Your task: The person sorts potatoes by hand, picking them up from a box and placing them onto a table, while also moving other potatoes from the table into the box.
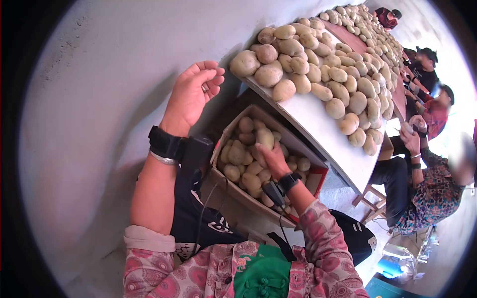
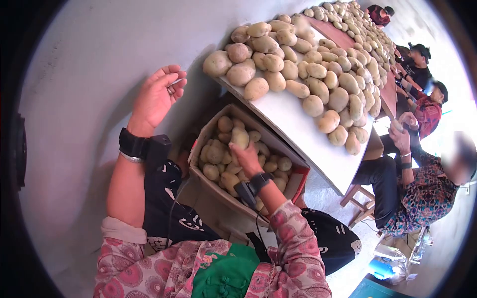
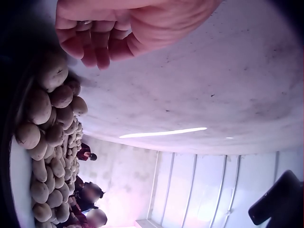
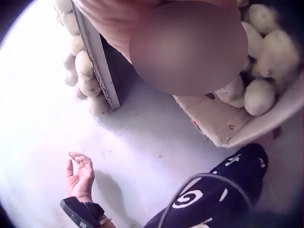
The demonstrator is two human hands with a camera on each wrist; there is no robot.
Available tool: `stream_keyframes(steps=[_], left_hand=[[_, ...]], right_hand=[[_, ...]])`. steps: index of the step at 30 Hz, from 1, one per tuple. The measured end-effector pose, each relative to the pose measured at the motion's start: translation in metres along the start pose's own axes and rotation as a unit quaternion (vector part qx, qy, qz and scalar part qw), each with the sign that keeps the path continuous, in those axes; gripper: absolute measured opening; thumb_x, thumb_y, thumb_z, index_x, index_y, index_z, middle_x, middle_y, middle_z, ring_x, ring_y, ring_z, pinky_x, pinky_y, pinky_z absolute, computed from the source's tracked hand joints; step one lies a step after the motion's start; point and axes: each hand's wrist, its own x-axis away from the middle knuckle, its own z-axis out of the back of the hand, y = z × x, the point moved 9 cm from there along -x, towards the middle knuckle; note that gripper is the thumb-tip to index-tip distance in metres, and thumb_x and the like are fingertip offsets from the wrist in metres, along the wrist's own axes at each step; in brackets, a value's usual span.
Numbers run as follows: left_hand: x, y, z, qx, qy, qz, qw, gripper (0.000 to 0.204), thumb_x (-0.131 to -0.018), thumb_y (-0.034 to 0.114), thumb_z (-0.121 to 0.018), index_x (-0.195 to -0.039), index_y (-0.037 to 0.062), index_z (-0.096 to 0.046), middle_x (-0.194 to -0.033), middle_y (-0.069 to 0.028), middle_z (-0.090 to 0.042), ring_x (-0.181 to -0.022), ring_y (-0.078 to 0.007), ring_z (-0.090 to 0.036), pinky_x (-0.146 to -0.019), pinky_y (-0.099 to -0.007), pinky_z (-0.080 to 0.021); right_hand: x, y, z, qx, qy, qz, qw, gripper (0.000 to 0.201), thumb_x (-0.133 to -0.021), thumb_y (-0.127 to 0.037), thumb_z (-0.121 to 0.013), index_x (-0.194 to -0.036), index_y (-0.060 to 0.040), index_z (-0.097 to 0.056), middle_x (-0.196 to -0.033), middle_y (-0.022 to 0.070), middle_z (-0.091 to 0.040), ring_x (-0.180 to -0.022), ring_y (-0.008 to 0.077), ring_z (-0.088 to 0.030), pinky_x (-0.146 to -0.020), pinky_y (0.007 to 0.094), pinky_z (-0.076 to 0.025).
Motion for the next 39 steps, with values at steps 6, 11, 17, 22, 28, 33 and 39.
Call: stream_keyframes(steps=[6,11,17,22,28,33,39], left_hand=[[0.001,0.01,-0.001,0.012,0.012,0.007,1.0,0.017,-0.089,0.009,-0.055,-0.106,0.008,-0.056,-0.1,-0.0037,-0.062,-0.089,-0.0115,-0.058,-0.075,-0.0248,-0.047],[-0.001,0.015,-0.001,0.007,0.013,0.0,1.0,0.017,-0.088,0.01,-0.055,-0.106,0.0087,-0.056,-0.1,-0.0032,-0.062,-0.088,-0.0111,-0.058,-0.076,-0.0248,-0.046],[-0.001,0.014,-0.005,0.012,-0.003,0.004,1.0,0.017,-0.088,0.011,-0.055,-0.105,0.0088,-0.056,-0.099,-0.0021,-0.061,-0.088,-0.0106,-0.058,-0.075,-0.0246,-0.046],[-0.005,0.013,-0.001,0.018,-0.016,-0.014,1.0,0.017,-0.089,0.011,-0.055,-0.105,0.0081,-0.056,-0.1,-0.0025,-0.061,-0.089,-0.0106,-0.058,-0.076,-0.0243,-0.047],[-0.006,0.007,-0.007,0.011,-0.022,-0.003,1.0,0.018,-0.089,0.011,-0.055,-0.107,0.0073,-0.056,-0.101,-0.0039,-0.062,-0.09,-0.0109,-0.058,-0.077,-0.0245,-0.047],[-0.011,0.006,-0.007,0.01,-0.019,0.002,1.0,0.019,-0.088,0.01,-0.057,-0.107,0.0073,-0.056,-0.103,-0.004,-0.062,-0.089,-0.0109,-0.058,-0.077,-0.0243,-0.047],[-0.01,0.008,-0.008,0.007,-0.024,-0.001,1.0,0.02,-0.088,0.011,-0.056,-0.108,0.007,-0.056,-0.103,-0.0045,-0.062,-0.09,-0.0117,-0.058,-0.077,-0.025,-0.047]], right_hand=[[-0.044,-0.06,-0.012,0.355,0.126,0.215,0.901,0.074,-0.075,-0.021,-0.072,-0.134,-0.0026,-0.032,-0.12,0.0223,-0.052,-0.112,0.0358,-0.051,-0.096,0.0422,-0.041],[-0.076,-0.043,-0.014,0.442,0.073,0.201,0.871,0.065,-0.077,-0.015,-0.067,-0.133,-0.0067,-0.035,-0.123,0.025,-0.049,-0.116,0.042,-0.046,-0.099,0.045,-0.039],[-0.057,-0.069,-0.018,0.422,0.103,0.233,0.87,0.061,-0.075,-0.013,-0.067,-0.13,-0.0076,-0.039,-0.123,0.0238,-0.049,-0.116,0.0403,-0.047,-0.097,0.044,-0.04],[0.016,-0.127,-0.052,0.412,-0.037,0.376,0.829,0.047,-0.072,-0.006,-0.066,-0.117,-0.0067,-0.051,-0.119,0.0217,-0.051,-0.111,0.0385,-0.051,-0.096,0.0419,-0.042],[0.034,-0.259,-0.015,0.483,0.145,0.486,0.713,0.036,-0.081,-0.015,-0.063,-0.113,0.0006,-0.055,-0.119,0.0197,-0.055,-0.111,0.0362,-0.05,-0.097,0.0405,-0.04],[-0.017,-0.244,-0.017,0.522,0.074,0.422,0.738,0.038,-0.082,-0.024,-0.062,-0.111,-0.0003,-0.056,-0.112,0.0184,-0.057,-0.108,0.0342,-0.05,-0.093,0.0414,-0.04],[-0.004,-0.246,-0.014,0.553,0.118,0.397,0.723,0.039,-0.076,-0.029,-0.069,-0.099,-0.0017,-0.052,-0.098,0.0178,-0.058,-0.095,0.0339,-0.053,-0.084,0.0414,-0.043]])
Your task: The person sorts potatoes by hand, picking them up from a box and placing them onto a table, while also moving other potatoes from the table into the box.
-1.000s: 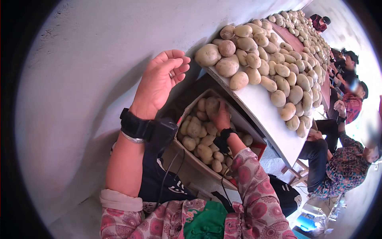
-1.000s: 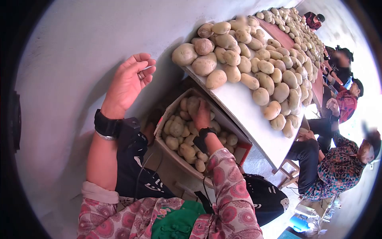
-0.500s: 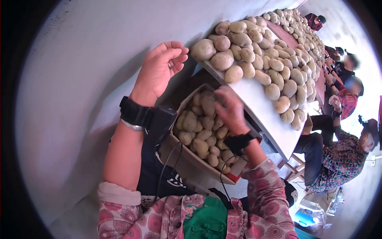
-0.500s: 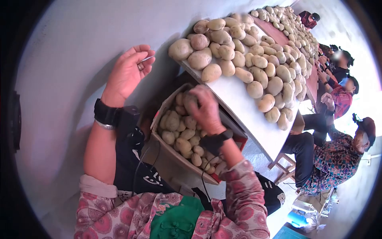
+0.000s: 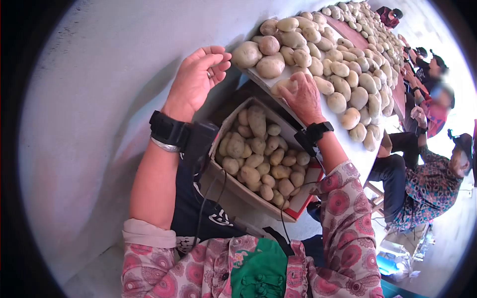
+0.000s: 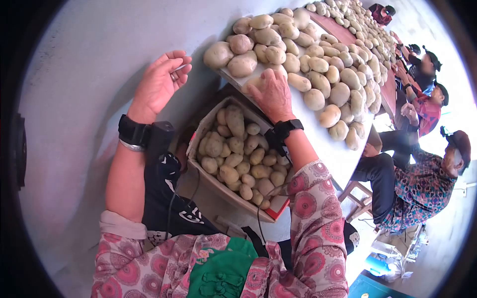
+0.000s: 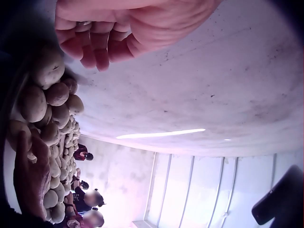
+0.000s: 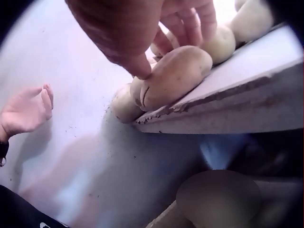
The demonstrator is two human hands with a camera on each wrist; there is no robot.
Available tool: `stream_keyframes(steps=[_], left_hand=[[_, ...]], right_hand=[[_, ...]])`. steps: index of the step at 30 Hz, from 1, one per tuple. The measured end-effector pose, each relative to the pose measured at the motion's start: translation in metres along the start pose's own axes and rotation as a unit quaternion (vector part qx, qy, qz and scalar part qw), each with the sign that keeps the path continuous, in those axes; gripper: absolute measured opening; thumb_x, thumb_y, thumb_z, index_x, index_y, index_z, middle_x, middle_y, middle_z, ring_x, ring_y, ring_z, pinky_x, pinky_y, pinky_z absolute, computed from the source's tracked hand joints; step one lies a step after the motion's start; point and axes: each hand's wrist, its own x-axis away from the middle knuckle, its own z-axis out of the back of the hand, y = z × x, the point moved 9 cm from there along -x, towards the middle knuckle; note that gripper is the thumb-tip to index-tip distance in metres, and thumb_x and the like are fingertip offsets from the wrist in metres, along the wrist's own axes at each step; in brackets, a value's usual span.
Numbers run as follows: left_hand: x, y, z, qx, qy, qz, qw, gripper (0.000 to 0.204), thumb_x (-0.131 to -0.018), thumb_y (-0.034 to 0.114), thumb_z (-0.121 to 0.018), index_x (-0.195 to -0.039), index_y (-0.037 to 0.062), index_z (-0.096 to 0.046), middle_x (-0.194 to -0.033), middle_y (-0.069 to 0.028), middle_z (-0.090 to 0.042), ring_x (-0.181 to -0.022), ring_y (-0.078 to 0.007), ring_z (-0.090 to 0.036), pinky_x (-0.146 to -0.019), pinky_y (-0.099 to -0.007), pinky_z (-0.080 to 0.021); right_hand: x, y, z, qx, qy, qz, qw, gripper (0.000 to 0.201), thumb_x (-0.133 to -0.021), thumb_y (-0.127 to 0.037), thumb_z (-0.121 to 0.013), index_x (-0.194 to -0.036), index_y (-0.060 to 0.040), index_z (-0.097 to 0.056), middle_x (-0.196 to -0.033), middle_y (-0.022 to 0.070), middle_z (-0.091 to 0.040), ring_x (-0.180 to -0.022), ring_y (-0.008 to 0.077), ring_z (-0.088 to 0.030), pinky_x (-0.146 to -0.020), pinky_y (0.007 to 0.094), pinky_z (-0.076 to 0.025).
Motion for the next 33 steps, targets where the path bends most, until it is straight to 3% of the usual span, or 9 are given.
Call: stream_keyframes(steps=[3,12,15,16,20,23,25,27,33], left_hand=[[0.0,-0.007,0.0,-0.011,-0.011,0.009,1.0,0.019,-0.089,0.011,-0.055,-0.108,0.0065,-0.056,-0.103,-0.005,-0.062,-0.091,-0.0122,-0.058,-0.077,-0.0252,-0.047],[-0.005,-0.002,-0.006,-0.014,-0.024,0.003,1.0,0.02,-0.089,0.01,-0.055,-0.109,0.0053,-0.056,-0.107,-0.0062,-0.061,-0.096,-0.0127,-0.057,-0.079,-0.0253,-0.047],[-0.005,-0.003,-0.006,-0.016,-0.014,0.002,1.0,0.021,-0.089,0.01,-0.056,-0.109,0.0052,-0.056,-0.107,-0.006,-0.061,-0.095,-0.0129,-0.057,-0.079,-0.0254,-0.047],[-0.005,-0.003,-0.01,-0.014,-0.017,0.0,1.0,0.021,-0.089,0.01,-0.056,-0.109,0.0052,-0.056,-0.107,-0.006,-0.061,-0.095,-0.0129,-0.057,-0.079,-0.0254,-0.047],[-0.004,0.0,-0.007,-0.018,-0.002,-0.004,1.0,0.02,-0.088,0.009,-0.056,-0.108,0.0053,-0.056,-0.103,-0.0065,-0.063,-0.09,-0.0127,-0.059,-0.076,-0.0251,-0.048],[-0.005,-0.007,-0.012,-0.032,-0.008,0.012,0.999,0.02,-0.089,0.009,-0.054,-0.11,0.0065,-0.056,-0.106,-0.0057,-0.061,-0.094,-0.0129,-0.058,-0.078,-0.0253,-0.047],[-0.005,-0.007,-0.014,-0.04,-0.006,0.014,0.999,0.02,-0.09,0.009,-0.054,-0.11,0.0067,-0.056,-0.105,-0.0055,-0.061,-0.094,-0.0127,-0.058,-0.078,-0.0249,-0.047],[-0.003,-0.012,-0.015,-0.038,0.007,0.021,0.999,0.019,-0.09,0.01,-0.053,-0.109,0.0068,-0.056,-0.103,-0.0048,-0.062,-0.091,-0.0121,-0.059,-0.076,-0.0243,-0.048],[-0.003,-0.016,-0.021,-0.021,0.0,0.021,1.0,0.017,-0.087,0.01,-0.057,-0.104,0.0089,-0.057,-0.098,-0.0035,-0.064,-0.085,-0.0106,-0.06,-0.073,-0.0244,-0.047]], right_hand=[[0.001,0.007,0.0,-0.056,-0.039,-0.017,0.998,0.042,-0.073,-0.028,-0.073,-0.094,-0.0023,-0.048,-0.093,0.0179,-0.06,-0.089,0.0353,-0.058,-0.078,0.0416,-0.045],[0.022,-0.005,-0.018,-0.031,-0.131,0.014,0.991,0.051,-0.071,-0.026,-0.074,-0.113,-0.0061,-0.054,-0.098,0.0205,-0.063,-0.094,0.0365,-0.06,-0.083,0.0434,-0.047],[0.044,0.001,-0.001,-0.086,-0.106,-0.027,0.99,0.045,-0.074,-0.026,-0.072,-0.108,-0.0026,-0.056,-0.092,0.0197,-0.064,-0.087,0.0327,-0.063,-0.079,0.0419,-0.049],[0.058,0.013,0.003,-0.169,-0.099,-0.097,0.976,0.04,-0.077,-0.027,-0.07,-0.104,-0.0015,-0.056,-0.09,0.0172,-0.065,-0.083,0.0278,-0.064,-0.075,0.0394,-0.05],[0.146,0.038,-0.005,-0.471,-0.089,-0.309,0.821,0.033,-0.087,-0.026,-0.062,-0.109,-0.0027,-0.053,-0.089,0.0074,-0.061,-0.077,0.016,-0.062,-0.065,0.0294,-0.053],[0.234,0.043,-0.039,-0.619,-0.039,-0.437,0.651,0.037,-0.09,-0.027,-0.058,-0.119,-0.0058,-0.047,-0.103,0.0093,-0.058,-0.086,0.0189,-0.062,-0.068,0.0315,-0.054],[0.299,0.034,-0.087,-0.707,-0.085,-0.536,0.453,0.034,-0.092,-0.028,-0.055,-0.118,-0.0078,-0.046,-0.112,0.011,-0.056,-0.096,0.0225,-0.06,-0.074,0.036,-0.054],[0.332,0.018,-0.113,-0.731,-0.09,-0.569,0.367,0.03,-0.095,-0.027,-0.049,-0.116,-0.0059,-0.047,-0.106,0.0108,-0.058,-0.094,0.0247,-0.06,-0.074,0.0394,-0.054],[0.315,0.053,-0.124,-0.76,0.038,-0.541,0.357,0.028,-0.096,-0.022,-0.047,-0.115,-0.0026,-0.046,-0.113,0.0139,-0.057,-0.103,0.029,-0.057,-0.086,0.038,-0.051]])
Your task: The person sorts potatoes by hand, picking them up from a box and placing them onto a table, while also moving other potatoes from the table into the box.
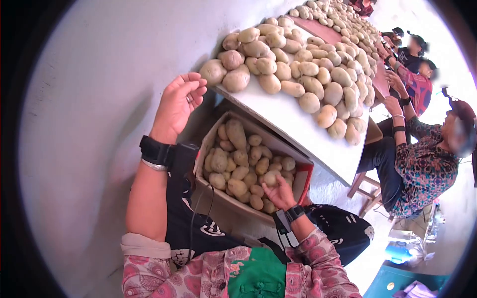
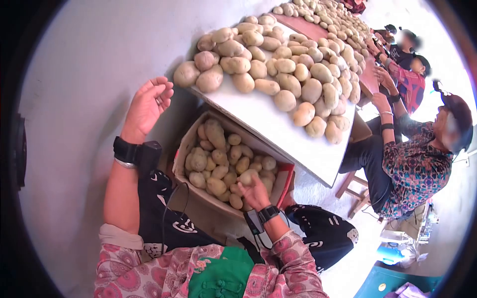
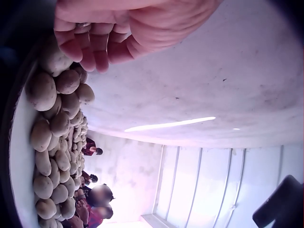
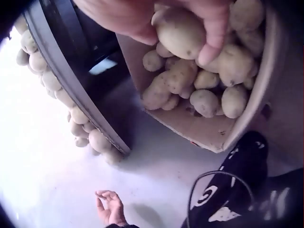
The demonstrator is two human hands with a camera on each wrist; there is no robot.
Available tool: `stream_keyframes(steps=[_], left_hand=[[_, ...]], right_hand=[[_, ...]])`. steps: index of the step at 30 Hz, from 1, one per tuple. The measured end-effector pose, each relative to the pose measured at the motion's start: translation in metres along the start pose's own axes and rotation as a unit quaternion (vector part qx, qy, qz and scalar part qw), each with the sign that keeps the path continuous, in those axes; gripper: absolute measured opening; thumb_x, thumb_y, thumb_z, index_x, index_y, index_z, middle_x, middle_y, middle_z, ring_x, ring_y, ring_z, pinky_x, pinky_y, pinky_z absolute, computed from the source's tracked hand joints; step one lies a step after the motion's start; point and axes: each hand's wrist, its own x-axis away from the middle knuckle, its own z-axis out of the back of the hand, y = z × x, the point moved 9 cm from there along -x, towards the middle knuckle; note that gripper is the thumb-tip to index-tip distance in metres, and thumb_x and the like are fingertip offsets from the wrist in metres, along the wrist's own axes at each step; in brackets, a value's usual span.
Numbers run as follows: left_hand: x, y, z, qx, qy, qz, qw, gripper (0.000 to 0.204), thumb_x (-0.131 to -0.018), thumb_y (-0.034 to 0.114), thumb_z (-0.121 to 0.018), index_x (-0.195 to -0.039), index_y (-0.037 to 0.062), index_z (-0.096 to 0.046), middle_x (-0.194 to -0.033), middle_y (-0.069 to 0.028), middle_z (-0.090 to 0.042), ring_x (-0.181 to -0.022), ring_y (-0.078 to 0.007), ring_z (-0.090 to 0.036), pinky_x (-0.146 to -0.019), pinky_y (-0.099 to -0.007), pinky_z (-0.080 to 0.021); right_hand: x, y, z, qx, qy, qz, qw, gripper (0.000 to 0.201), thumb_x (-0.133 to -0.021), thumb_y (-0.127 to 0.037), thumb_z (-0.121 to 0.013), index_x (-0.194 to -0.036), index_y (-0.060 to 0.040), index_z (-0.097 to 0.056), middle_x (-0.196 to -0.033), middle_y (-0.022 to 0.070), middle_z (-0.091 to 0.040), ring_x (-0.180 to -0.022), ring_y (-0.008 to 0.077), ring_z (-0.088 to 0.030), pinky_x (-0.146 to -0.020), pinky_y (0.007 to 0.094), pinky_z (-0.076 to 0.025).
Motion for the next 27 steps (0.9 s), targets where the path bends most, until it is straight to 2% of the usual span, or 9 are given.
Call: stream_keyframes(steps=[6,7,10,12,14,17,21,23,27], left_hand=[[-0.002,0.005,-0.014,-0.04,0.024,-0.011,0.999,0.019,-0.088,0.009,-0.056,-0.106,0.0117,-0.055,-0.103,-0.0016,-0.062,-0.091,-0.0091,-0.057,-0.076,-0.0235,-0.046],[-0.006,0.01,-0.016,-0.135,0.049,-0.059,0.988,0.022,-0.086,0.008,-0.056,-0.108,0.0099,-0.055,-0.106,-0.0033,-0.061,-0.096,-0.0111,-0.056,-0.079,-0.0255,-0.046],[-0.003,0.027,-0.04,-0.385,0.097,-0.245,0.884,0.034,-0.081,0.007,-0.057,-0.115,0.0039,-0.052,-0.113,-0.0097,-0.056,-0.11,-0.0195,-0.051,-0.092,-0.0337,-0.043],[0.004,0.033,-0.075,-0.503,0.065,-0.356,0.785,0.048,-0.074,0.005,-0.059,-0.12,0.002,-0.047,-0.124,-0.0212,-0.05,-0.116,-0.0394,-0.047,-0.097,-0.0445,-0.038],[0.001,0.011,-0.102,-0.633,0.077,-0.373,0.674,0.061,-0.073,0.005,-0.061,-0.131,0.005,-0.04,-0.136,-0.0226,-0.038,-0.125,-0.0391,-0.038,-0.101,-0.0484,-0.032],[-0.019,-0.028,-0.132,-0.628,-0.013,-0.359,0.69,0.069,-0.074,0.007,-0.062,-0.137,0.0073,-0.033,-0.141,-0.0231,-0.032,-0.13,-0.0394,-0.031,-0.104,-0.0502,-0.028],[-0.054,-0.049,-0.159,-0.656,-0.046,-0.352,0.666,0.067,-0.075,0.006,-0.061,-0.136,0.0075,-0.034,-0.14,-0.0227,-0.033,-0.13,-0.0392,-0.032,-0.103,-0.0499,-0.031],[-0.078,-0.06,-0.166,-0.67,-0.048,-0.363,0.646,0.064,-0.076,0.004,-0.06,-0.134,0.0079,-0.036,-0.138,-0.0217,-0.035,-0.128,-0.0381,-0.035,-0.101,-0.0494,-0.034],[-0.112,-0.067,-0.173,-0.688,-0.057,-0.346,0.635,0.061,-0.074,0.003,-0.058,-0.131,0.0101,-0.038,-0.127,-0.0203,-0.044,-0.114,-0.0398,-0.046,-0.094,-0.0463,-0.041]], right_hand=[[0.02,-0.032,-0.027,0.023,0.068,-0.024,0.997,0.041,-0.094,-0.019,-0.05,-0.13,0.0002,-0.04,-0.129,0.0158,-0.048,-0.111,0.0287,-0.052,-0.095,0.0397,-0.044],[0.029,-0.036,-0.044,0.117,-0.01,-0.043,0.992,0.042,-0.095,-0.02,-0.051,-0.131,-0.0016,-0.039,-0.129,0.0153,-0.049,-0.112,0.0273,-0.053,-0.094,0.0379,-0.045],[0.059,-0.055,-0.088,0.269,-0.116,-0.058,0.954,0.037,-0.095,-0.02,-0.052,-0.128,-0.0046,-0.044,-0.123,0.011,-0.055,-0.11,0.0211,-0.056,-0.09,0.0332,-0.047],[0.073,-0.071,-0.1,0.455,-0.136,-0.042,0.879,0.032,-0.094,-0.017,-0.052,-0.124,-0.0048,-0.049,-0.115,0.0083,-0.059,-0.108,0.0188,-0.057,-0.089,0.0311,-0.046],[0.074,-0.08,-0.106,0.484,-0.154,-0.035,0.861,0.029,-0.094,-0.016,-0.053,-0.12,-0.0038,-0.053,-0.113,0.0061,-0.06,-0.105,0.0154,-0.056,-0.09,0.0287,-0.045],[0.072,-0.085,-0.118,0.597,-0.268,0.091,0.75,0.031,-0.09,-0.019,-0.059,-0.114,0.0001,-0.057,-0.105,0.008,-0.063,-0.098,0.016,-0.059,-0.087,0.0284,-0.047],[0.072,-0.091,-0.126,0.567,-0.245,0.142,0.774,0.028,-0.087,-0.016,-0.058,-0.111,-0.0004,-0.057,-0.1,0.0126,-0.065,-0.094,0.0209,-0.062,-0.083,0.0325,-0.048],[0.096,-0.098,-0.15,0.675,-0.299,0.225,0.636,0.028,-0.084,-0.014,-0.058,-0.108,-0.0002,-0.057,-0.092,0.0165,-0.063,-0.085,0.0276,-0.062,-0.076,0.037,-0.049],[0.098,-0.116,-0.161,0.62,-0.282,0.263,0.683,0.027,-0.081,-0.014,-0.058,-0.104,0.0004,-0.057,-0.086,0.0193,-0.06,-0.079,0.0327,-0.06,-0.071,0.0405,-0.048]])
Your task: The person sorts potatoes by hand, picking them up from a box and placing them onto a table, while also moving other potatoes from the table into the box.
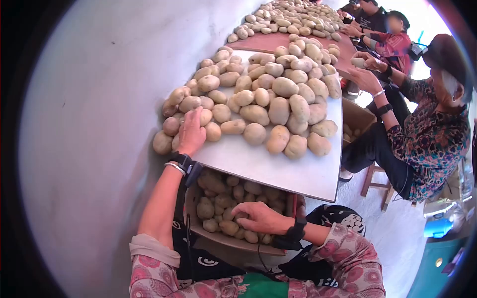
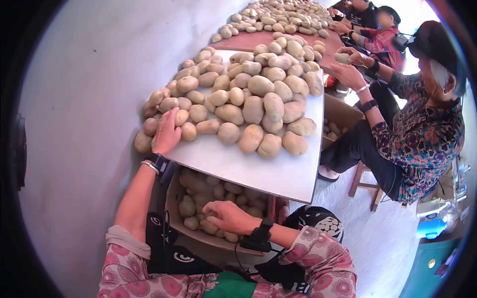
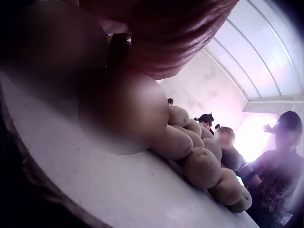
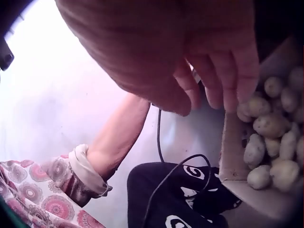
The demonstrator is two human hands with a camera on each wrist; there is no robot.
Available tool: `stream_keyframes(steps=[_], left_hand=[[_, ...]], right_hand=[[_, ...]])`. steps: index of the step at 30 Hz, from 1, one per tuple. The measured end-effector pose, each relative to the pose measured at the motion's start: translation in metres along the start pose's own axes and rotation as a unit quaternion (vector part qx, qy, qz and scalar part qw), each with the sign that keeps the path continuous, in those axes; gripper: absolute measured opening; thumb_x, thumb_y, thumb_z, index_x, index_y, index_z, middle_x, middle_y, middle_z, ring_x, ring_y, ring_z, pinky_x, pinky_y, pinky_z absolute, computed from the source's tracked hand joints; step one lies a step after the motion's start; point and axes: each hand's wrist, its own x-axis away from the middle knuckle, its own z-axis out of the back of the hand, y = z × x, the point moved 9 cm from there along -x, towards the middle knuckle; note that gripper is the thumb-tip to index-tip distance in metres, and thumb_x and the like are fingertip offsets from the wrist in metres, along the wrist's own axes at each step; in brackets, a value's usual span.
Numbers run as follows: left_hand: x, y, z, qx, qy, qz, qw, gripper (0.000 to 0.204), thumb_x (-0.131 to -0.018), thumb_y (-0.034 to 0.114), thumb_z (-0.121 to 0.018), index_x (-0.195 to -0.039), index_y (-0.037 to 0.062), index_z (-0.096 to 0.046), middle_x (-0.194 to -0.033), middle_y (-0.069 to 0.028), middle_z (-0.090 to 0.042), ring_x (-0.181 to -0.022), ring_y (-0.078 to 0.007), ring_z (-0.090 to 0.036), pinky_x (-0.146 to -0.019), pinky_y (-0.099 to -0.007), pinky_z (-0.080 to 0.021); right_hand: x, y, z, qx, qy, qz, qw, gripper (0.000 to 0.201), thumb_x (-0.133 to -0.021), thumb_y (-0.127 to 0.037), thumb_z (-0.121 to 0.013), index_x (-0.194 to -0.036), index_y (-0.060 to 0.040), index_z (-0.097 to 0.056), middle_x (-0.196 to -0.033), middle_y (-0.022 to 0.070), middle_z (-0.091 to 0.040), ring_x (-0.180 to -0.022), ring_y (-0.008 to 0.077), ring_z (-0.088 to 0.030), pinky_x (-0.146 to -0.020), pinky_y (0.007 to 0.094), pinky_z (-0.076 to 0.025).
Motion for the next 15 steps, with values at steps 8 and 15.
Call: stream_keyframes(steps=[8,15], left_hand=[[-0.013,0.011,0.007,0.014,-0.014,0.028,0.999,0.046,-0.069,0.002,-0.056,-0.114,0.0044,-0.045,-0.112,-0.02,-0.051,-0.103,-0.0391,-0.052,-0.089,-0.0444,-0.043],[0.059,0.01,0.043,0.308,-0.005,0.221,0.925,0.038,-0.071,0.005,-0.057,-0.107,0.0009,-0.049,-0.1,-0.0118,-0.056,-0.093,-0.0222,-0.057,-0.077,-0.0332,-0.047]], right_hand=[[-0.006,-0.017,0.005,0.0,-0.012,0.032,0.999,0.026,-0.083,-0.013,-0.057,-0.106,0.0,-0.058,-0.092,0.0151,-0.064,-0.079,0.0267,-0.062,-0.074,0.0353,-0.049],[-0.007,-0.013,0.061,-0.149,0.081,-0.015,0.985,0.019,-0.088,-0.012,-0.058,-0.103,-0.0006,-0.061,-0.087,0.0019,-0.063,-0.083,0.0076,-0.055,-0.074,0.0253,-0.047]])
